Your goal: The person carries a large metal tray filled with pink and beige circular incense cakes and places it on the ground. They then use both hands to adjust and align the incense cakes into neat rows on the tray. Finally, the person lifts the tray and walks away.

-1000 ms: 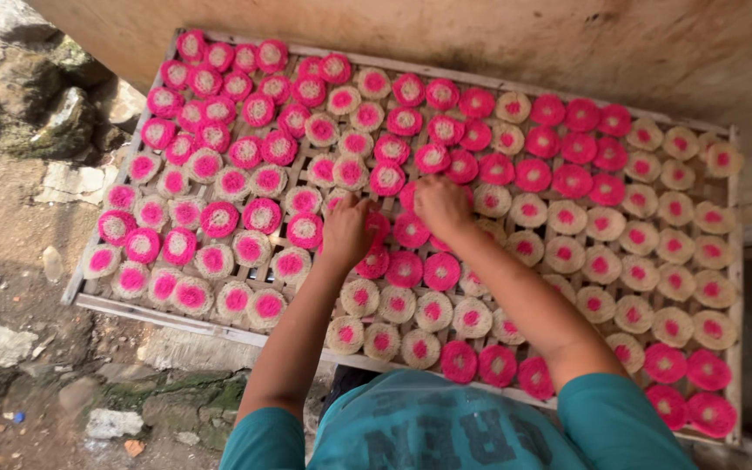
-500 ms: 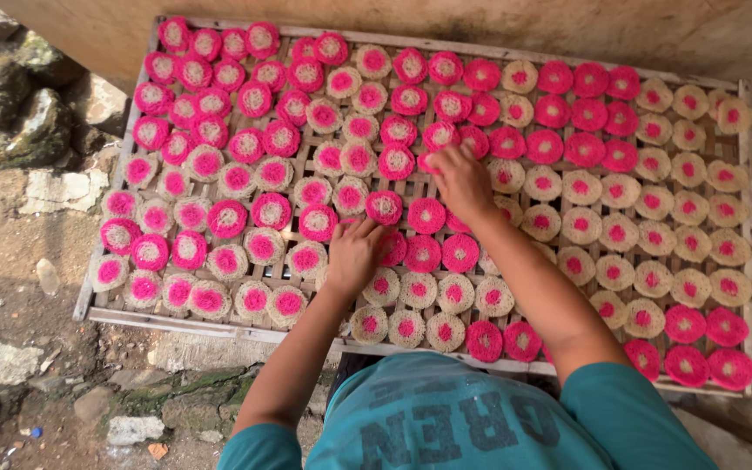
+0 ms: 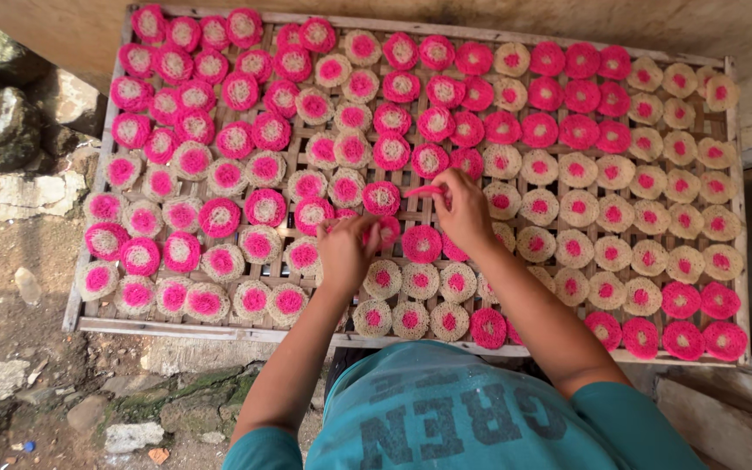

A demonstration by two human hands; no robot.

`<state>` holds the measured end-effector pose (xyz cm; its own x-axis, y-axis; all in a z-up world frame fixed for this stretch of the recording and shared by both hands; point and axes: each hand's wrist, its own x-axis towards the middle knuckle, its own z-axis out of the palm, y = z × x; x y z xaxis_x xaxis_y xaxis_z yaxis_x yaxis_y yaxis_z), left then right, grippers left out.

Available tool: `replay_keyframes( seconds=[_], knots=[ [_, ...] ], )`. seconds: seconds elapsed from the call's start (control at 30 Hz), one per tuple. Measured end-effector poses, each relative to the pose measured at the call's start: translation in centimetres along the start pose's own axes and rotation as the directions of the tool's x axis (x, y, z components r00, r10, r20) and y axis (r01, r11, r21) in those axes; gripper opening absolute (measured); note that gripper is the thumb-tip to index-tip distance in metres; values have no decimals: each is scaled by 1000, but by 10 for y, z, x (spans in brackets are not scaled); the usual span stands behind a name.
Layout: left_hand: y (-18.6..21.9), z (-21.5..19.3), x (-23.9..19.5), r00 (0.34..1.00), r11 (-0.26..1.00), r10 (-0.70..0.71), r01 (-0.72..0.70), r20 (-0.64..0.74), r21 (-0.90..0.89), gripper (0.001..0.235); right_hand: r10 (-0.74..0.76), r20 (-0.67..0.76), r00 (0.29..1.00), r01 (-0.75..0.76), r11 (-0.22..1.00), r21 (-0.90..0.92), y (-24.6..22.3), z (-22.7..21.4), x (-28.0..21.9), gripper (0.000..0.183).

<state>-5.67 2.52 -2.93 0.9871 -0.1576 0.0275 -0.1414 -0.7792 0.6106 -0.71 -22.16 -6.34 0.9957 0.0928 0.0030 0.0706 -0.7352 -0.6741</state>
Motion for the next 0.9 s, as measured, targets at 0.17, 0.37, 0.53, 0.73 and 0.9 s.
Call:
replay_keyframes(
  seconds=[0.17, 0.37, 0.53, 0.73, 0.9],
  knots=[
    [1, 2, 17, 996, 993, 83, -80, -24, 89, 25, -404, -30, 914, 377, 875, -302, -5, -6, -28, 22],
    [0, -12, -37, 981, 973, 189, -193, 41, 130, 34, -73, 88, 993, 97, 945, -313, -34, -1, -78, 54],
    [13, -18, -70, 954, 961, 217, -246, 208, 124, 69, 222, 192, 956, -222, 975, -23, -23, -3, -72, 32],
    [8, -11, -75, 929, 911, 298, -346, 220, 225, 70, -397, 72, 915, 398, 860, -320, -20, -2, -80, 27],
    [3, -2, -75, 920, 906, 319, -367, 229, 209, 60, -253, 261, 932, 323, 905, -278, -52, -9, -116, 62]
  ],
)
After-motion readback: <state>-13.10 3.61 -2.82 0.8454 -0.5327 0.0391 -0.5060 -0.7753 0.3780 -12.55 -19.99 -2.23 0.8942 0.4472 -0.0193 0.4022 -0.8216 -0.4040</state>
